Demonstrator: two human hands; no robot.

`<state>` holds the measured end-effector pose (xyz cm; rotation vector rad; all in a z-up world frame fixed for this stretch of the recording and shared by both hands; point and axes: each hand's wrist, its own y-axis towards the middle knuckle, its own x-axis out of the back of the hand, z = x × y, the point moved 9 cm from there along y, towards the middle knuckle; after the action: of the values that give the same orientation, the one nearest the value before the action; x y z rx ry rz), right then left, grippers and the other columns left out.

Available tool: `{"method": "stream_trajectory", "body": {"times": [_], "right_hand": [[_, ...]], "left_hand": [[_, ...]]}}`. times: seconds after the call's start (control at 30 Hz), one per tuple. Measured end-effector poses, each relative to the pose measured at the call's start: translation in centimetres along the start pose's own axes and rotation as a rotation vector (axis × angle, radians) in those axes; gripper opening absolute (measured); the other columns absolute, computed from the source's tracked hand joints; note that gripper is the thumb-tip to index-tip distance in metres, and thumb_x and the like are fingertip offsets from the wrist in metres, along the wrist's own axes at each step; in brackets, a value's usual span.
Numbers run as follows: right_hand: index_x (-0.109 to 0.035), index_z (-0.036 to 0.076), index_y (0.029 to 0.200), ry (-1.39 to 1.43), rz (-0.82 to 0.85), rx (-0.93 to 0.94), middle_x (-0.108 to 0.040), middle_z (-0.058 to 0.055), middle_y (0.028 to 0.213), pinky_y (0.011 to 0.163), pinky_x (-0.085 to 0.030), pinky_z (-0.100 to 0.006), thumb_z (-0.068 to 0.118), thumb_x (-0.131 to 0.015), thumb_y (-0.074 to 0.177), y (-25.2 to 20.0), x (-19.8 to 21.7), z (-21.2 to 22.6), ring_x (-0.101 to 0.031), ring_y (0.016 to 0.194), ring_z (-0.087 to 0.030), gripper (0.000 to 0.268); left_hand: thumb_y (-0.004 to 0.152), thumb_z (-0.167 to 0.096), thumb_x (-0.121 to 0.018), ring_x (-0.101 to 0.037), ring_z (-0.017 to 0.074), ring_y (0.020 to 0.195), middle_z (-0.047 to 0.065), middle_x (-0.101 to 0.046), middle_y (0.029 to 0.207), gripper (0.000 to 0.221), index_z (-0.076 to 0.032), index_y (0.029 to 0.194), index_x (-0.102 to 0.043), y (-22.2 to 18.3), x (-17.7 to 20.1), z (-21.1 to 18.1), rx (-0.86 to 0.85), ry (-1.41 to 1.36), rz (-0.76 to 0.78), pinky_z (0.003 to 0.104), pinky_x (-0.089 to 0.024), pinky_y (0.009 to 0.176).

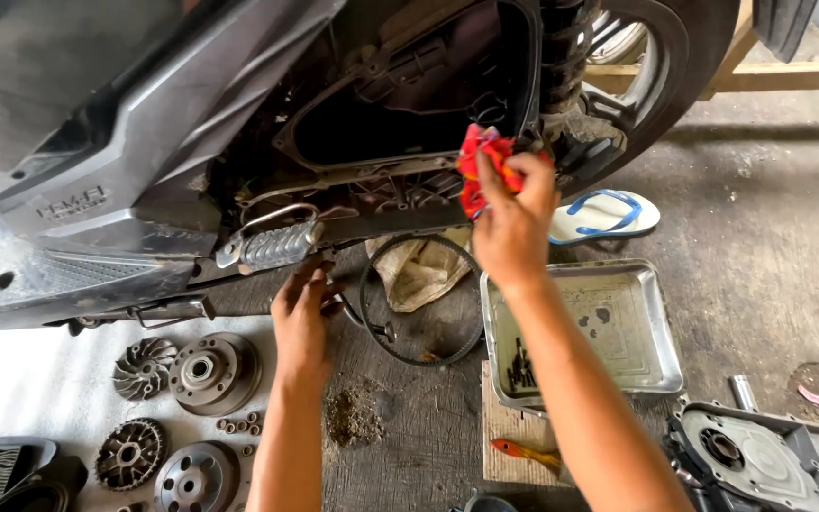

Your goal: Cleaning internal motorcycle components and engine parts using a cloth

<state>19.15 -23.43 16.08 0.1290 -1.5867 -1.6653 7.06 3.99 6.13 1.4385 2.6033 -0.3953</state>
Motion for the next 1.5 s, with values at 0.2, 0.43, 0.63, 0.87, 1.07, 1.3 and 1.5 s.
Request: {"method": "stream_trajectory", "body": {"times": [0.2,0.43,0.63,0.87,1.07,1.3,1.5], "right_hand": [[-0.080,0.004,0.113,-0.113,-0.095,-0.070,-0.041,-0.009,0.126,0.103,-0.041,-0.041,-0.002,-0.068,0.076,-6.7,1.2,-11.8,-0.050,0.120,-0.031,0.040],[-0.079,0.012,0.082,-0.110,-0.245,-0.213,-0.055,-0.004,0.100,0.081,-0.056,-0.037,0.000,-0.066,0.064,-9.7,2.5,-11.1,-0.065,0.086,-0.028,0.025],[-0.078,0.010,0.089,-0.045,-0.395,-0.195,-0.049,-0.006,0.107,0.084,-0.051,-0.039,0.003,-0.077,0.070,-4.7,4.8,-9.3,-0.059,0.095,-0.029,0.021],[-0.072,0.005,0.132,-0.187,-0.182,-0.009,-0.043,-0.015,0.150,0.103,-0.041,-0.046,-0.008,-0.062,0.079,-4.4,2.1,-5.8,-0.045,0.124,-0.038,0.056],[-0.073,-0.003,0.121,-0.047,-0.263,-0.011,-0.049,-0.016,0.139,0.102,-0.047,-0.044,-0.006,-0.063,0.082,-5.2,2.5,-6.2,-0.054,0.118,-0.036,0.040],[-0.075,-0.002,0.121,-0.130,-0.300,0.067,-0.054,-0.014,0.126,0.100,-0.049,-0.042,-0.002,-0.056,0.092,-4.7,1.3,-7.5,-0.057,0.112,-0.034,0.035],[-0.079,0.010,0.106,0.078,0.031,-0.189,-0.066,-0.004,0.107,0.087,-0.059,-0.041,-0.004,-0.061,0.076,-13.1,-2.8,-12.0,-0.070,0.096,-0.032,0.038]], "left_hand": [[0.097,-0.018,-0.062,-0.072,0.0247,0.087,0.016,-0.069,0.120,0.041,-0.003,0.136,-0.064,1.4,1.2,1.1,-0.013,-0.011,-0.014,0.033,-0.055,0.068],[0.097,-0.016,-0.061,-0.072,0.0223,0.085,0.014,-0.069,0.115,0.040,-0.003,0.134,-0.064,1.1,0.8,1.4,0.000,-0.017,-0.007,0.031,-0.055,0.068],[0.098,-0.016,-0.059,-0.072,0.0201,0.084,0.012,-0.070,0.115,0.038,-0.002,0.134,-0.064,1.0,1.1,1.8,0.014,0.006,-0.016,0.030,-0.056,0.067],[0.097,-0.016,-0.060,-0.072,0.0207,0.086,0.012,-0.070,0.115,0.038,-0.002,0.132,-0.065,0.8,1.1,1.3,0.001,0.007,-0.015,0.030,-0.056,0.067],[0.098,-0.016,-0.060,-0.072,0.0242,0.087,0.015,-0.069,0.116,0.037,-0.001,0.131,-0.065,0.7,1.2,0.4,-0.010,-0.019,-0.016,0.032,-0.057,0.068],[0.097,-0.014,-0.059,-0.071,0.0221,0.085,0.014,-0.069,0.113,0.037,0.001,0.131,-0.065,0.5,1.0,1.0,0.016,-0.021,-0.031,0.030,-0.057,0.067],[0.097,-0.015,-0.060,-0.070,0.0234,0.086,0.015,-0.068,0.114,0.037,0.002,0.130,-0.066,0.5,1.2,0.6,0.016,-0.031,-0.031,0.032,-0.057,0.067]]}}
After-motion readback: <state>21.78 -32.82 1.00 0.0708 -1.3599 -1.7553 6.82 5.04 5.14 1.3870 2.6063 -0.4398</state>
